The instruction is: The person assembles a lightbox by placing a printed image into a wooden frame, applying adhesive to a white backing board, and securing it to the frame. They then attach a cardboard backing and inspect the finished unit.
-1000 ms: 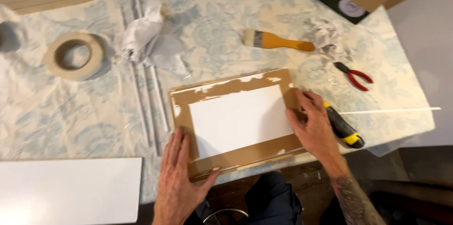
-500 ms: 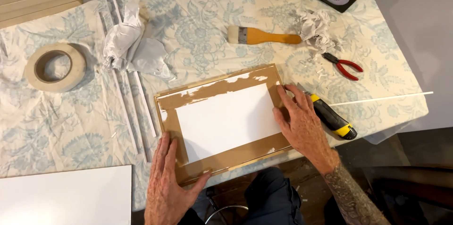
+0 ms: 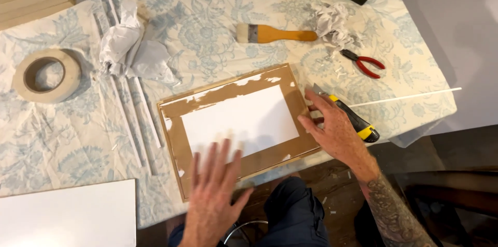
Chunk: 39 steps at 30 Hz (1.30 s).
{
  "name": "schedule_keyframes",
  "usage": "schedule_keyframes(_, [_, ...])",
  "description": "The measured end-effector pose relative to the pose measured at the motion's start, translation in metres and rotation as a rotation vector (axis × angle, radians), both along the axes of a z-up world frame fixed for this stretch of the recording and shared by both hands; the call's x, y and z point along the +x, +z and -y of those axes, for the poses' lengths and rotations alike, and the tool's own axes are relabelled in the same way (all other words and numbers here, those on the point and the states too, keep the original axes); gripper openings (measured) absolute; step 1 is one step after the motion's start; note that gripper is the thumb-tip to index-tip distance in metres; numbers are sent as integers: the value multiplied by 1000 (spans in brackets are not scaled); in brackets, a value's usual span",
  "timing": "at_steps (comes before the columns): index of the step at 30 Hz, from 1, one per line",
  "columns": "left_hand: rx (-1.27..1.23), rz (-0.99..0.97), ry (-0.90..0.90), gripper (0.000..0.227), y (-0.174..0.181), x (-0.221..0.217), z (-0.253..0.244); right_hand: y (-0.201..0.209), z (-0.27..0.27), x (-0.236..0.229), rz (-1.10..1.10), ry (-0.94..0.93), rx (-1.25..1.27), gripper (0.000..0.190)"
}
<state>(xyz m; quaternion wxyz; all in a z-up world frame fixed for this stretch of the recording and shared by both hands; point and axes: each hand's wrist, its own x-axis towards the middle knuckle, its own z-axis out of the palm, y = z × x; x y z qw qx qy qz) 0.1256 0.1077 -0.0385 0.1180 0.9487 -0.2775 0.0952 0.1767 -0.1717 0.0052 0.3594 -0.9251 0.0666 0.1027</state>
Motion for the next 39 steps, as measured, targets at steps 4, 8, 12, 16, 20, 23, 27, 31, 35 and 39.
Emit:
schedule_keyframes(4, [-22,62,-116,70,9,4,25,-2,5,-5,-63,1,-5,58])
schedule_keyframes(8, [33,104,-108,65,-4,2,26,-10,8,-7,-98,-49,43,60])
schedule_keyframes(12, [39,143,-110,65,-3,3,26,-11,8,-8,-43,-60,12,65])
schedule_keyframes(16, [58,167,-117,68,-3,3,26,-14,-3,-12,-25,-113,-70,67])
schedule_keyframes(20, [43,160,-117,71,-7,1,24,-18,-17,-11,16,-203,-41,65])
schedule_keyframes(23, [63,212,-111,73,-8,1,24,-8,-22,-8,-88,-352,82,66])
schedule_keyframes(27, [55,243,-104,67,-8,1,23,7,-22,-5,-159,-354,114,71])
schedule_keyframes(31, [33,245,-87,71,-6,0,23,29,-25,-8,-86,-414,352,73])
schedule_keyframes(35, [-6,272,-84,79,3,-1,18,69,-30,-18,-53,-390,347,63])
schedule_keyframes(39, [-154,366,-80,38,25,1,5,110,-40,-23,121,-487,541,46])
